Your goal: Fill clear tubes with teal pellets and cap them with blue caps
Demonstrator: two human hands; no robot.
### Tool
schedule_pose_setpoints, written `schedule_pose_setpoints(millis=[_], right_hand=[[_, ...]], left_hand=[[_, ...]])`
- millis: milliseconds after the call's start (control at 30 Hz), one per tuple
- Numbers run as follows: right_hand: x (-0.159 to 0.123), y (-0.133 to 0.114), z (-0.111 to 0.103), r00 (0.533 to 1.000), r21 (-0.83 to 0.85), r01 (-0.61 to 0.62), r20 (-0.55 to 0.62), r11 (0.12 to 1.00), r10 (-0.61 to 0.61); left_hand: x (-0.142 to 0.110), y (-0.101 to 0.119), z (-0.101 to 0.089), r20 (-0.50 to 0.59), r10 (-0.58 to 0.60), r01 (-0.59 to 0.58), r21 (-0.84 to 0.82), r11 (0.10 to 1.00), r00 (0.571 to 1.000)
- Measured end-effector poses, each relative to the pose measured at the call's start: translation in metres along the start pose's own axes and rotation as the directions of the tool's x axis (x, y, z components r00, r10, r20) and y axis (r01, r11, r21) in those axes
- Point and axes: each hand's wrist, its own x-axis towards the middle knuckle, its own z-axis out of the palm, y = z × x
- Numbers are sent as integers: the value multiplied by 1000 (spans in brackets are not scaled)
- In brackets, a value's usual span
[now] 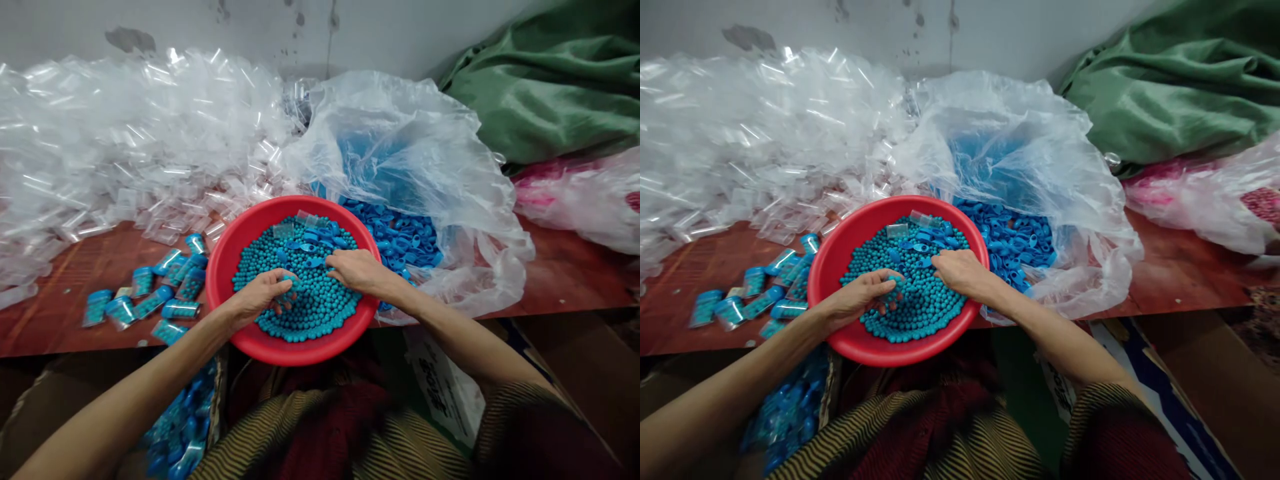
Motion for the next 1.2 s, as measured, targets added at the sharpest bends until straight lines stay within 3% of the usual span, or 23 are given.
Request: schedule_pose_setpoints(millis=[67,200,267,333,400,467,533,600,800,967,1100,1200], right_hand=[[17,-9,4,999,-49,-12,-48,999,9],[43,-13,12,1000,-51,16,-19,999,-17],[46,-7,14,1000,50,10,-29,999,-8],[46,0,15,998,267,0,-55,964,15],[43,5,18,997,543,-32,-46,839,69],[40,7,21,995,759,-51,-13,649,94],[36,7,22,998,861,-11,-24,508,61],[33,5,21,997,885,64,-75,461,7],[21,-14,16,964,784,214,-265,582,3],[10,-36,19,914,627,208,-398,751,79],[5,-39,20,915,667,209,-392,715,98],[5,-38,19,889,678,235,-439,696,128]], left_hand=[[0,-1,3,1,13,-13,-17,1000,1000],[-1,-2,3,19,29,-28,-59,998,999],[-3,-2,2,22,41,-39,-71,997,999],[-4,-1,2,18,57,-55,-75,996,998],[-5,-1,2,16,66,-65,-76,995,998],[-5,-1,3,10,80,-79,-78,994,997],[-4,-1,4,-1,103,-103,-79,992,995],[-4,-2,4,-11,128,-128,-68,989,992],[-2,-4,8,7,231,-231,-54,972,973],[-3,-4,11,-22,304,-304,-1,953,952],[-3,-6,10,-12,293,-293,24,956,956],[-1,-7,11,-23,311,-309,56,949,950]])
